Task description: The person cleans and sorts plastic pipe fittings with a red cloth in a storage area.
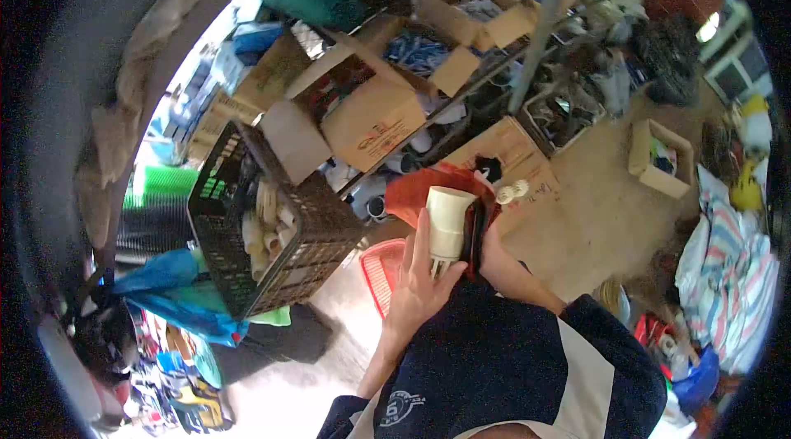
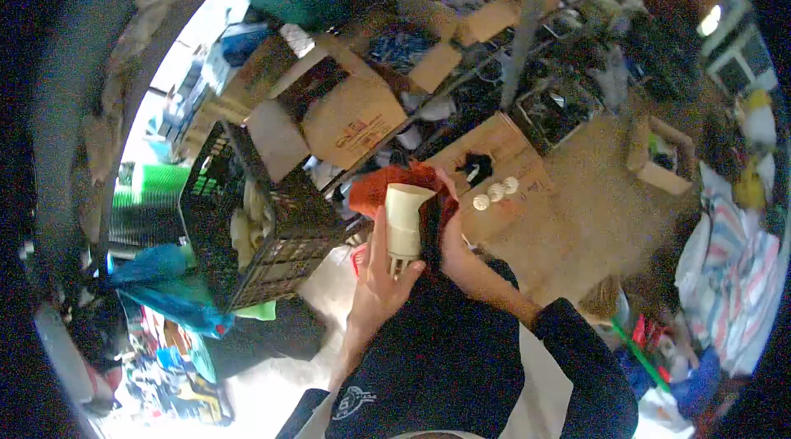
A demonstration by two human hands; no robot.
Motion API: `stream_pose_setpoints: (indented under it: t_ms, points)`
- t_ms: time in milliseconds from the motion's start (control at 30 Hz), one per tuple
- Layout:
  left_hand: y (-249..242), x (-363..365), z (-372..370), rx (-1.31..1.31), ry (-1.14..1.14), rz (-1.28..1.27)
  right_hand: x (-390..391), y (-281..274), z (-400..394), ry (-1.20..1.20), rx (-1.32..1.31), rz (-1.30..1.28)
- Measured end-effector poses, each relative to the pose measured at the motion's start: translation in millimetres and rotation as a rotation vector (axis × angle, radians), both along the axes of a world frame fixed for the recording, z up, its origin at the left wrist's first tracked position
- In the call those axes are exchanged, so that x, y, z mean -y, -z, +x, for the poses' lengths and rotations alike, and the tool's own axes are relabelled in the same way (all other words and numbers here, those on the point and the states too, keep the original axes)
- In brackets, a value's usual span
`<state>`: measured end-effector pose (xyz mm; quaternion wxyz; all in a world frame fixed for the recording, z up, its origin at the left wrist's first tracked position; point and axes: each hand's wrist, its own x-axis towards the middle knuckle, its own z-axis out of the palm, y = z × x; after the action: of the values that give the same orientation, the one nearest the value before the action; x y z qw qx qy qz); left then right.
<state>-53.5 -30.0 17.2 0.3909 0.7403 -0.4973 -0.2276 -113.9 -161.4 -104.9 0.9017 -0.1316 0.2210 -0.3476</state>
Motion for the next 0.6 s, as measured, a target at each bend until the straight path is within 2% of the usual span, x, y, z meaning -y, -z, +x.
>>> stream_pose_setpoints:
  t_ms: [33,100,167,267,300,367,400,433,467,533,600]
  points:
    - [1,3,0,-0.064,0.014,0.037,8,3,-6,-0.087,0.119,0.076]
    - [-4,13,2,0.051,0.112,0.034,23,5,-17,-0.253,0.378,0.211]
    - [-9,23,-4,0.063,0.175,0.014,29,-9,-29,-0.175,0.276,0.2]
    - [13,38,-11,-0.293,0.128,-0.044,29,-45,-40,0.035,0.163,0.187]
    - [16,43,-11,-0.541,0.076,0.067,27,-56,-43,0.092,0.113,0.161]
    - [13,51,-16,-0.654,0.039,0.112,25,-27,-53,0.1,0.174,-0.102]
    - [9,56,-18,-0.706,0.02,0.134,20,-62,-34,0.461,-0.2,-0.247]
    - [23,61,-20,-0.391,0.093,-0.075,15,-63,-35,0.498,-0.409,-0.423]
    - [30,62,-26,-0.31,0.082,-0.19,9,-65,-38,0.527,-0.624,-0.596]
    - [0,64,-30,-0.177,0.111,-0.065,8,-97,-42,0.524,-0.59,-0.576]
    - [-3,64,-18,-0.077,0.24,0.013,13,-107,-50,0.497,-0.632,-0.535]
